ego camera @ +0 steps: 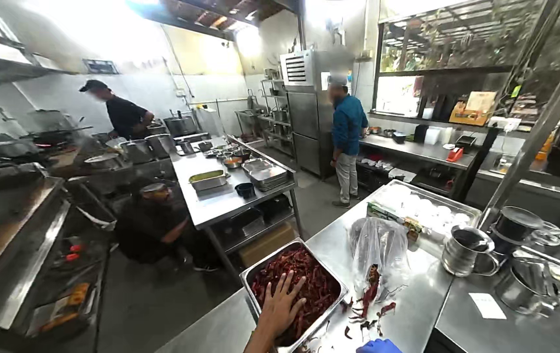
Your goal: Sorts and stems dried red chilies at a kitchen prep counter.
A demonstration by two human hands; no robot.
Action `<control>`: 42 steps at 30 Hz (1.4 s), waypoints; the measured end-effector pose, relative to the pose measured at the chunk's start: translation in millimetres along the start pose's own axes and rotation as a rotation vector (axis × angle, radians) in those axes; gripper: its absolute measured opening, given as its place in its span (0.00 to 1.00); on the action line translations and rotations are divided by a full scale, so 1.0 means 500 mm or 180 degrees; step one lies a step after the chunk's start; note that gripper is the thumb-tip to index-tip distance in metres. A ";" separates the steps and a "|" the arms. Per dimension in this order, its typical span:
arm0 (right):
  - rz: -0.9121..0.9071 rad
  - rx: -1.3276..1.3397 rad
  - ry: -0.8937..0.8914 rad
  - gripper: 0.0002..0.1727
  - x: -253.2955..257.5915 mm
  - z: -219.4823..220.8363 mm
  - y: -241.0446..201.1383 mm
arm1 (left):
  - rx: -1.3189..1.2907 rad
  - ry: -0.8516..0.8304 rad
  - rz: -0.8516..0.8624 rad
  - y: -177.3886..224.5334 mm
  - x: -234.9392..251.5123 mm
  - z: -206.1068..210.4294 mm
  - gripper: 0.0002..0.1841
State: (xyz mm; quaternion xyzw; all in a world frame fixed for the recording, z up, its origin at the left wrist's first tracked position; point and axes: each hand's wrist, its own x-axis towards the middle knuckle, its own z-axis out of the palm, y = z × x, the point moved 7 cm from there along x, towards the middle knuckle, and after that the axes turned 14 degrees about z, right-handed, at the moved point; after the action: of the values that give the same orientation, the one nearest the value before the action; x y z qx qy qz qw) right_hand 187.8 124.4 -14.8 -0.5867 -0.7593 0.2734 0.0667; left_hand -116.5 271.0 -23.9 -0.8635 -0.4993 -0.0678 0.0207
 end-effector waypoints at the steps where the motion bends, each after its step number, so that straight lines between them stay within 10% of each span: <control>1: -0.0094 0.0028 0.0145 0.22 0.013 0.013 0.020 | -0.0132 -0.0113 -0.0057 -0.016 0.016 -0.003 0.34; 19: 0.0311 0.0120 0.0633 0.23 0.012 -0.056 0.146 | -0.0581 -0.0006 -0.1001 -0.093 -0.014 -0.001 0.28; 24: 0.0077 0.0160 0.0720 0.23 0.037 -0.088 0.116 | -0.1277 0.1242 -0.0846 -0.075 -0.043 -0.035 0.26; 32: 0.0278 0.0046 0.0604 0.23 0.062 -0.103 0.113 | -0.0907 0.1411 -0.0824 0.052 -0.077 -0.056 0.31; 42: 0.0247 0.0415 0.1326 0.20 0.172 -0.180 0.161 | -0.0682 0.2272 -0.0244 0.259 -0.244 -0.098 0.15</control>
State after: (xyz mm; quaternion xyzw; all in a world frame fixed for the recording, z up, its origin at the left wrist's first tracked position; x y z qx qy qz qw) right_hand 268.5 247.6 2.2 -0.6537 -0.6867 0.1971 0.2494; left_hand -69.2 96.6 11.8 -0.7634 -0.4827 -0.4172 0.1004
